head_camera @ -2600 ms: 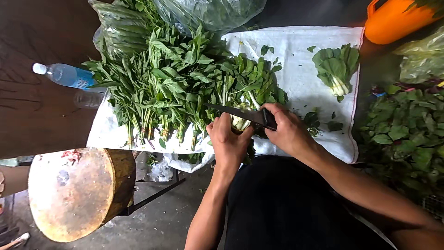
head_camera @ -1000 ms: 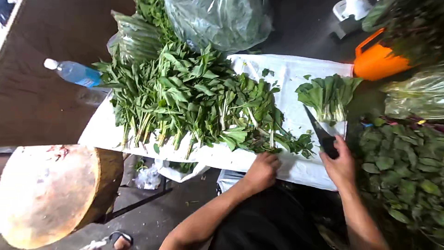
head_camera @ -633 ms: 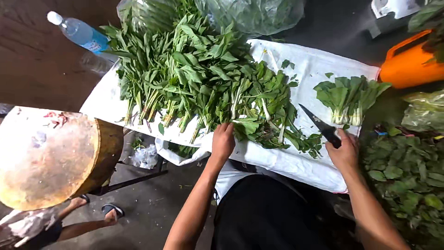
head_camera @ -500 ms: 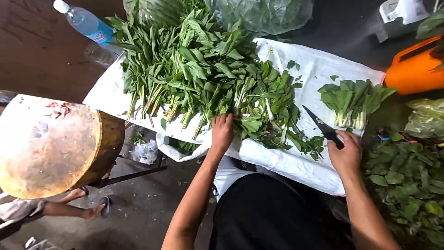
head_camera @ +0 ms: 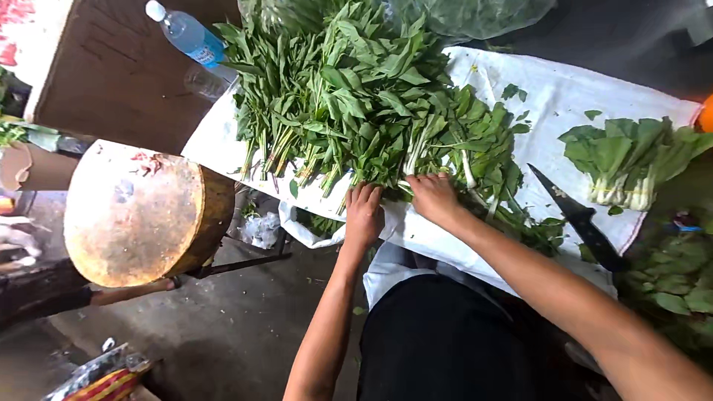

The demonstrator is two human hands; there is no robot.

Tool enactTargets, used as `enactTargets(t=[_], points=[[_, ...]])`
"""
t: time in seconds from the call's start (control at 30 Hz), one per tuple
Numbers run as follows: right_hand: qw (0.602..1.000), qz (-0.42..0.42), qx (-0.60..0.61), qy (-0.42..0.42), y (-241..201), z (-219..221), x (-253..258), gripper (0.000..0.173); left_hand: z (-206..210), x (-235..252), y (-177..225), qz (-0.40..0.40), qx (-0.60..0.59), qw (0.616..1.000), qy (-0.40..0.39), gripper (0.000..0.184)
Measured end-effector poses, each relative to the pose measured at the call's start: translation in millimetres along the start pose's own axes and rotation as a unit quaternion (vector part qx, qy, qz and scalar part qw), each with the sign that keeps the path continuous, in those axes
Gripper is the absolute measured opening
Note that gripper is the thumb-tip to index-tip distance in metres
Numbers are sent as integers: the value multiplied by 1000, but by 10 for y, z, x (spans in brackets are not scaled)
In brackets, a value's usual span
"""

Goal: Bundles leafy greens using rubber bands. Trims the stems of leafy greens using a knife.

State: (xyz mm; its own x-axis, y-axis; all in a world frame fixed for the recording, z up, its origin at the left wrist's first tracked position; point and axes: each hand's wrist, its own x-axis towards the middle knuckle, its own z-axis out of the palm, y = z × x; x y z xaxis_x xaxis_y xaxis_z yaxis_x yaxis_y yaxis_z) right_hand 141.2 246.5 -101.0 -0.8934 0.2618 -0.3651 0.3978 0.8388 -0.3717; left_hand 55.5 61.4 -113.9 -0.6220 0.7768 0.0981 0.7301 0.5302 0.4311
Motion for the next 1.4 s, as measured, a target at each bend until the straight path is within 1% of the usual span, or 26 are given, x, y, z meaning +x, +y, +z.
enactTargets(t=[0.1,0.17,0.2,0.23,0.3,0.33,0.4,0.47,0.53,0.6,0.63,0.67,0.7,0.73,0.77,0.83,0.87,0.97,1.03,1.1,1.17,1.2,1.27,1.33,1.37,1.4], points=[[998,28,64,3,98,-409,-301,44,-165,-122,67,-15,-100,994,43,29],[980,66,187,-28,246,-669,-491,46,-272,-207,197,-59,-218,973,35,28],[954,81,286,-49,329,-754,-561,47,-317,-210,267,-91,-296,951,16,28],[911,82,399,-62,389,-794,-626,46,-349,-190,335,-122,-373,920,-10,29],[809,59,578,-87,407,-787,-735,45,-380,-87,467,-162,-511,842,-58,31],[766,48,633,-103,371,-770,-760,44,-384,-9,518,-166,-565,805,-76,32],[708,32,692,-135,246,-714,-774,43,-393,127,563,-155,-647,737,-118,38],[655,14,738,-163,106,-629,-754,43,-410,236,546,-139,-701,683,-152,39],[594,6,784,-183,-30,-532,-732,44,-454,307,500,-138,-729,647,-177,34],[536,13,822,-194,-162,-456,-720,46,-470,345,426,-160,-752,616,-172,27],[517,14,833,-196,-202,-409,-728,50,-470,356,376,-175,-763,600,-167,26],[512,15,838,-187,-217,-350,-750,59,-466,365,333,-193,-768,592,-154,25],[516,39,839,-169,-230,-309,-777,58,-458,370,296,-213,-769,586,-136,24],[533,85,830,-138,-257,-301,-802,50,-453,376,263,-237,-768,583,-115,24],[555,124,816,-107,-259,-278,-808,46,-453,379,223,-260,-763,585,-93,24],[649,176,740,-29,-260,-214,-818,40,-498,367,125,-296,-731,612,-55,23],[694,178,698,8,-216,-155,-809,38,-558,356,64,-309,-710,632,-33,24],[818,194,537,69,-96,-54,-687,35,-837,249,-206,-300,-659,689,34,24],[879,186,430,87,-105,-24,-493,35,-1011,110,-421,-266,-650,709,66,25],[917,175,341,109,-146,36,-214,37,-1161,-21,-552,-256,-655,705,93,27],[934,179,275,139,-189,114,76,47,-1265,-95,-595,-275,-665,685,115,29],[935,193,254,152,-211,138,176,52,-1297,-115,-588,-289,-671,672,123,30],[926,224,249,175,-232,150,255,55,-1325,-151,-582,-291,-684,657,128,32],[899,241,314,188,-193,113,222,55,-1321,-203,-607,-259,-694,661,123,28],[876,248,370,187,-166,70,152,55,-1328,-248,-608,-238,-692,671,120,23],[847,250,433,181,-137,21,53,55,-1366,-295,-588,-210,-682,691,118,19]])
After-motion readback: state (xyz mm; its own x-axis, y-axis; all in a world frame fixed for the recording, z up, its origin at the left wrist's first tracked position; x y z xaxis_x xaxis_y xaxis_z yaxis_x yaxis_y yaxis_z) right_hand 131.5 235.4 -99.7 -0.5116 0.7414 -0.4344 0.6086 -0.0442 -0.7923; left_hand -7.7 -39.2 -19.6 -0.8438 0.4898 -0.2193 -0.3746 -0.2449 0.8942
